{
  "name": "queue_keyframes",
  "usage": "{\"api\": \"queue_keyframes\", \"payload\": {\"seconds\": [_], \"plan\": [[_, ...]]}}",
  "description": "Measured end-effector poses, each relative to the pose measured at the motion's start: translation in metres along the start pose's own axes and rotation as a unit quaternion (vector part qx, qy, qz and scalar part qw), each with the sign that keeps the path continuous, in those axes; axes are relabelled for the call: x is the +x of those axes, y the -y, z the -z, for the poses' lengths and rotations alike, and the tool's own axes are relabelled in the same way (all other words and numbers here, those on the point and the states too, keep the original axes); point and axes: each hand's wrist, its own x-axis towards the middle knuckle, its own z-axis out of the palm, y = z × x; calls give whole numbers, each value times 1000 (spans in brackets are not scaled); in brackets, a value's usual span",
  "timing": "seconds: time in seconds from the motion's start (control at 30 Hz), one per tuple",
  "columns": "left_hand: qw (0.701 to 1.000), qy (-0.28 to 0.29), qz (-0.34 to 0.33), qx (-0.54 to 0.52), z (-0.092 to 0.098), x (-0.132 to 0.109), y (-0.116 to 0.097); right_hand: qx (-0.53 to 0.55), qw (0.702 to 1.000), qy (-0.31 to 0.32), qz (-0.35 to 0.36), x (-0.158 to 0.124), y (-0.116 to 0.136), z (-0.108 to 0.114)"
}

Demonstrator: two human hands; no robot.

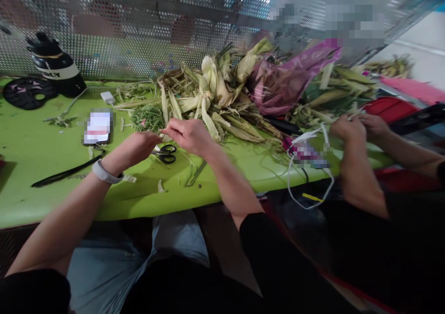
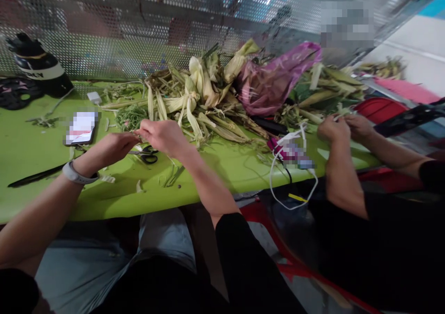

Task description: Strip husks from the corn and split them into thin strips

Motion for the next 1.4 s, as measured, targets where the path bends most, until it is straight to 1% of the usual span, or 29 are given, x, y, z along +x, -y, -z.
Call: {"api": "queue_keyframes", "payload": {"seconds": [0.07,0.1,0.2,0.27,0.3,0.33,0.37,0.4,0.47,0.5,0.53,0.57,0.6,0.63,0.67,0.7,0.73,0.77,0.8,0.87,0.97,1.03,1.1,1.2,1.27,1.33,1.4], "plan": [[1000,11,-20,10,-3,0,0,105,994,2,-38,-3,1,9],[999,21,-27,-10,-4,-1,-2,163,985,7,-59,-3,1,12],[988,66,-13,-139,-4,-1,-15,299,948,19,-103,0,-3,12],[968,113,-5,-223,-5,-2,-23,340,933,48,-109,6,-7,4],[958,130,1,-255,-7,-2,-26,346,930,62,-108,9,-9,0],[948,141,11,-283,-8,-3,-27,342,931,63,-111,12,-11,-3],[939,143,25,-312,-10,-3,-26,327,937,34,-121,13,-14,-4],[928,137,45,-342,-12,-4,-25,310,942,-8,-131,13,-16,-3],[900,107,88,-414,-15,-4,-21,284,944,-86,-145,9,-16,4],[881,85,106,-454,-15,-3,-19,285,943,-90,-146,6,-14,10],[860,57,119,-493,-14,-3,-18,293,944,-59,-141,3,-11,15],[837,28,127,-531,-13,-2,-16,302,943,10,-136,1,-8,20],[814,0,132,-566,-11,-1,-16,300,938,110,-136,-1,-3,22],[793,-28,134,-594,-8,0,-16,282,925,211,-145,-2,0,21],[776,-43,137,-614,-5,0,-17,244,921,254,-166,-2,4,18],[762,-49,142,-630,-2,1,-18,194,931,242,-192,-1,6,11],[748,-55,149,-644,0,1,-19,145,946,192,-218,1,6,3],[736,-58,158,-656,2,1,-20,125,954,141,-232,3,6,-7],[724,-60,167,-667,3,1,-21,144,954,104,-240,5,4,-16],[702,-58,178,-687,3,0,-22,250,934,64,-246,8,-1,-32],[673,-46,176,-717,1,-1,-24,378,898,61,-218,9,-8,-46],[654,-37,176,-735,1,-2,-25,413,889,61,-188,8,-11,-51],[637,-27,178,-749,0,-2,-27,429,887,59,-160,7,-15,-55],[625,-19,182,-759,1,-2,-28,423,890,89,-146,7,-22,-59],[628,-16,187,-755,4,-1,-25,383,903,124,-149,8,-25,-57],[647,-15,194,-737,8,-1,-20,318,925,152,-144,8,-23,-51],[682,-19,197,-704,12,-1,-11,237,951,152,-127,6,-17,-42]]}}
